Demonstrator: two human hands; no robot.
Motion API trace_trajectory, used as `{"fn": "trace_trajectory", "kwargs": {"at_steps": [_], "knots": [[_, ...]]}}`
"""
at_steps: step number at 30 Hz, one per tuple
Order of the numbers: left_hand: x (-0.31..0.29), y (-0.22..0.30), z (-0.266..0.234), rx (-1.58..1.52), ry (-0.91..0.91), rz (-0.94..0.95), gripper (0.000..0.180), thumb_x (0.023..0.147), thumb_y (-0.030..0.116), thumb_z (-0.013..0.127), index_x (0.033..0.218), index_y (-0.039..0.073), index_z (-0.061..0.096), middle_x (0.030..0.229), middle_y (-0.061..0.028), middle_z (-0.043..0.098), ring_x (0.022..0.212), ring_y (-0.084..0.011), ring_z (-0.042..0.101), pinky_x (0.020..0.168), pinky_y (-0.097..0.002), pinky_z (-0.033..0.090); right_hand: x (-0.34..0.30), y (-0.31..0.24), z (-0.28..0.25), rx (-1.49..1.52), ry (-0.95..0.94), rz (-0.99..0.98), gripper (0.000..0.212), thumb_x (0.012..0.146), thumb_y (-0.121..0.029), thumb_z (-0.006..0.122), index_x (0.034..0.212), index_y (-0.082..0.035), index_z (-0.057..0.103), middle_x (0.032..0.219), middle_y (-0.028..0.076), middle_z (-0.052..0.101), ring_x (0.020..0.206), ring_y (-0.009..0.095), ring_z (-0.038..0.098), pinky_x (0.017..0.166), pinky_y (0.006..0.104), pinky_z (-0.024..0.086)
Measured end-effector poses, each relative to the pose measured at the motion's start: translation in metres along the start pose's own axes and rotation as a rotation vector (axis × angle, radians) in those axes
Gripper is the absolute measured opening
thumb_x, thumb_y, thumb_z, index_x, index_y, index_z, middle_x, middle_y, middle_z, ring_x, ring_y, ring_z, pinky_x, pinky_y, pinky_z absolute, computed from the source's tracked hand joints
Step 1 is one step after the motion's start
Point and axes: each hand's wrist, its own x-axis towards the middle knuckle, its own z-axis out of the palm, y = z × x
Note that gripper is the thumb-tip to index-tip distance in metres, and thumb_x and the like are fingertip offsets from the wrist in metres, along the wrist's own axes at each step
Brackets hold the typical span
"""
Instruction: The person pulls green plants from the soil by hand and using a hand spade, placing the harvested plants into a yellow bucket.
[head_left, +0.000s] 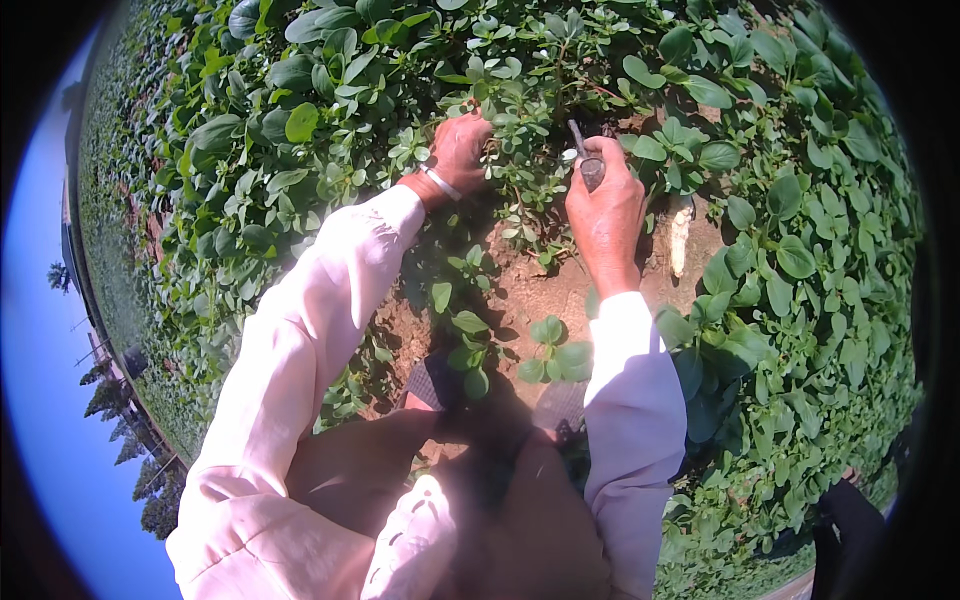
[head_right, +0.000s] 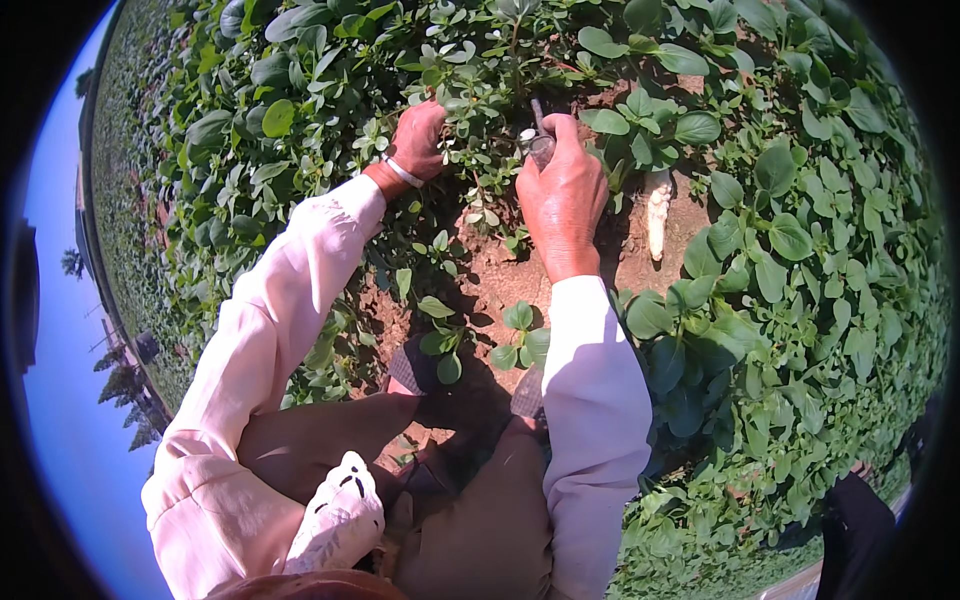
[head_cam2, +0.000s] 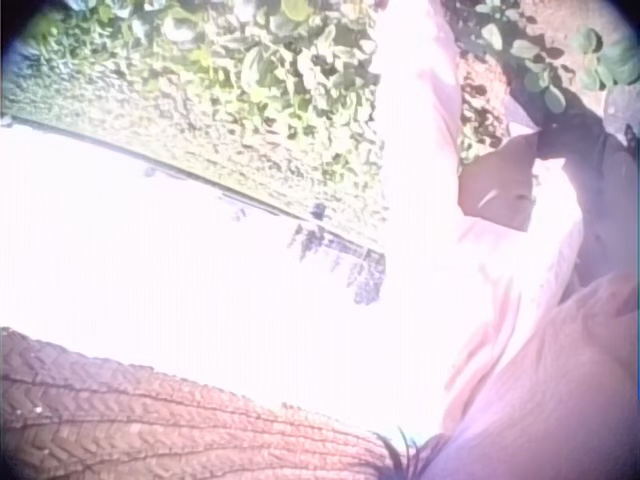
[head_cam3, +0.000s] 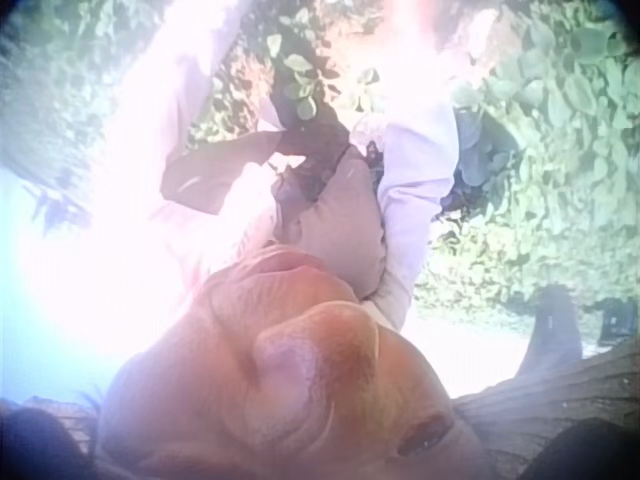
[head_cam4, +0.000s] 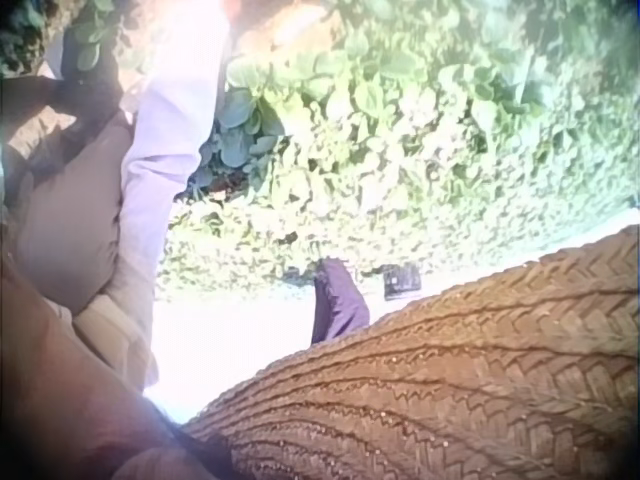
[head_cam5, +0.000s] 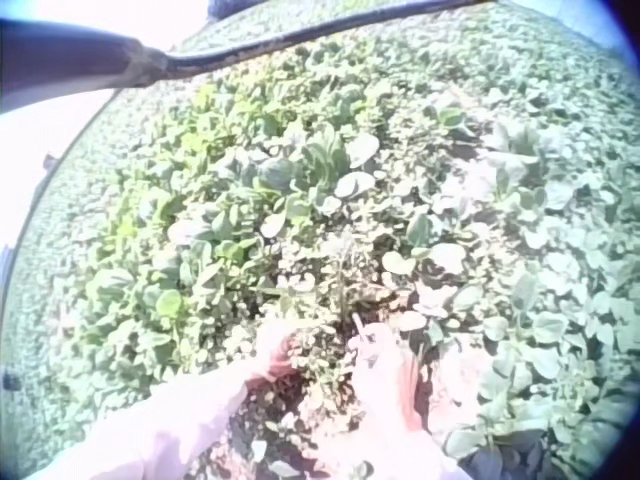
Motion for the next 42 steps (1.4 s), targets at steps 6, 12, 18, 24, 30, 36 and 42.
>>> {"fn": "trace_trajectory", "kwargs": {"at_steps": [6, 12, 18, 24, 30, 36, 42], "knots": [[-0.011, 0.007, -0.01, 0.103, -0.089, -0.028, 0.044, 0.063, 0.012, 0.076, 0.104, 0.008, 0.063, 0.092, -0.0156, 0.064, 0.088, -0.0397, 0.061, 0.074, -0.0438, 0.049, -0.066, 0.023, -0.012, 0.253, 0.078, 0.178, 0.019, 0.088, -0.004, 0.062, 0.106, -0.006, 0.059, 0.054, 0.006, 0.048, 0.048, 0.014, 0.05, 0.049, 0.0297, 0.04], [-0.027, 0.052, -0.038, -0.171, -0.068, 0.062, 0.039, 0.065, 0.016, 0.079, 0.102, 0.008, 0.067, 0.096, -0.0133, 0.066, 0.087, -0.0363, 0.063, 0.073, -0.0415, 0.05, -0.074, 0.027, -0.043, -0.073, 0.086, 0.003, 0.033, 0.084, -0.024, 0.071, 0.104, 0.0, 0.06, 0.098, 0.019, 0.06, 0.085, 0.035, 0.061, 0.074, 0.0437, 0.049], [-0.051, 0.065, -0.042, -0.096, -0.076, -0.049, 0.05, 0.067, 0.019, 0.077, 0.113, 0.004, 0.062, 0.095, -0.0172, 0.065, 0.087, -0.0392, 0.059, 0.076, -0.0427, 0.047, -0.043, 0.079, -0.072, -0.43, 0.323, -0.13, 0.031, 0.086, -0.009, 0.063, 0.115, 0.0, 0.057, 0.106, 0.019, 0.059, 0.097, 0.037, 0.059, 0.086, 0.0426, 0.047], [-0.073, 0.068, -0.052, -0.119, -0.153, -0.149, 0.065, 0.069, 0.024, 0.081, 0.125, 0.003, 0.055, 0.114, -0.017, 0.06, 0.106, -0.0354, 0.057, 0.093, -0.0415, 0.043, -0.052, 0.1, -0.063, 0.208, 0.342, 0.237, 0.034, 0.091, -0.004, 0.06, 0.124, 0.002, 0.054, 0.111, 0.013, 0.063, 0.095, 0.025, 0.062, 0.085, 0.0334, 0.048], [-0.094, 0.069, -0.055, -0.108, -0.099, -0.198, 0.042, 0.073, 0.011, 0.07, 0.112, -0.001, 0.06, 0.1, -0.0154, 0.064, 0.093, -0.0332, 0.061, 0.088, -0.0394, 0.046, -0.096, 0.076, -0.084, 1.347, 0.033, 0.517, 0.034, 0.099, -0.016, 0.047, 0.128, 0.003, 0.048, 0.116, 0.015, 0.061, 0.092, 0.021, 0.06, 0.062, 0.0313, 0.048], [-0.11, 0.075, -0.058, -0.153, -0.105, -0.167, 0.061, 0.07, 0.02, 0.079, 0.123, 0.0, 0.057, 0.095, -0.0175, 0.064, 0.089, -0.0343, 0.061, 0.082, -0.0398, 0.047, -0.126, 0.08, -0.083, 1.637, -0.142, 0.496, 0.045, 0.09, -0.016, 0.046, 0.132, 0.002, 0.044, 0.116, 0.019, 0.057, 0.094, 0.029, 0.055, 0.066, 0.0384, 0.047], [-0.126, 0.096, -0.076, -0.092, -0.063, -0.251, 0.056, 0.073, 0.018, 0.075, 0.122, -0.002, 0.057, 0.099, -0.0187, 0.064, 0.092, -0.0343, 0.06, 0.087, -0.04, 0.046, -0.132, 0.064, -0.095, 1.275, -0.144, 0.442, 0.049, 0.086, -0.013, 0.064, 0.13, -0.003, 0.046, 0.1, 0.009, 0.058, 0.079, 0.016, 0.056, 0.051, 0.0227, 0.041]]}}
